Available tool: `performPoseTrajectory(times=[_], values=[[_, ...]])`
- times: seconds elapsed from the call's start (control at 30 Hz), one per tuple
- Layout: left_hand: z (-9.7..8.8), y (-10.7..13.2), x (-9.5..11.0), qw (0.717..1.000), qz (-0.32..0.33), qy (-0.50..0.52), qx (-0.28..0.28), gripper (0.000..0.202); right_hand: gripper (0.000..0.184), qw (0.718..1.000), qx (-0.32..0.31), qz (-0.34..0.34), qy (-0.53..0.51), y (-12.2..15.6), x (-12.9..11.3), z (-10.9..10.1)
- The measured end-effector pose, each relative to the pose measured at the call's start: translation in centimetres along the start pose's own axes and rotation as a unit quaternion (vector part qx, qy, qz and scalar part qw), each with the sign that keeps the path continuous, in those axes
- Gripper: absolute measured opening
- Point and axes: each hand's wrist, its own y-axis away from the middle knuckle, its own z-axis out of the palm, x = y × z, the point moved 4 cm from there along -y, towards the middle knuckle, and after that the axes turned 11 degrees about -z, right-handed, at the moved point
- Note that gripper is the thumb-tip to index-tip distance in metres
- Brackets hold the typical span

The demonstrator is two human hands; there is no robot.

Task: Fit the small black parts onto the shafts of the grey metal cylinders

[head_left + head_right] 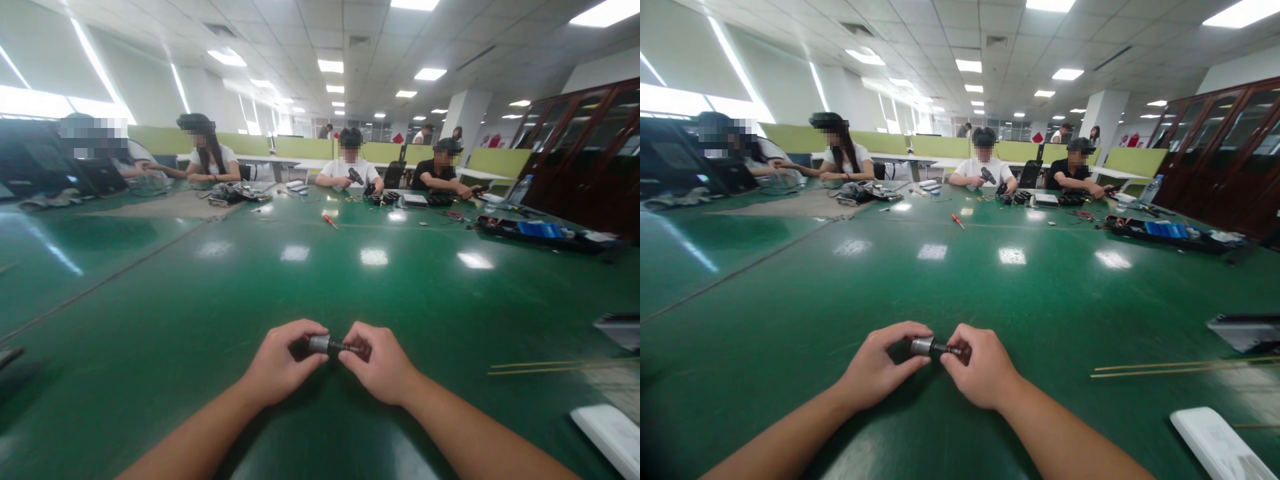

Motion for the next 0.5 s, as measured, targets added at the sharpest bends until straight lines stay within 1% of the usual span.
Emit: performPoseTrajectory(times=[0.5], values=[[-0.05, -0.07, -0.26, 1.000, -0.022, -0.004, 0.006, 0.025, 0.008, 1.000, 0.006, 0.002, -0.011, -0.09, 0.22, 0.10]])
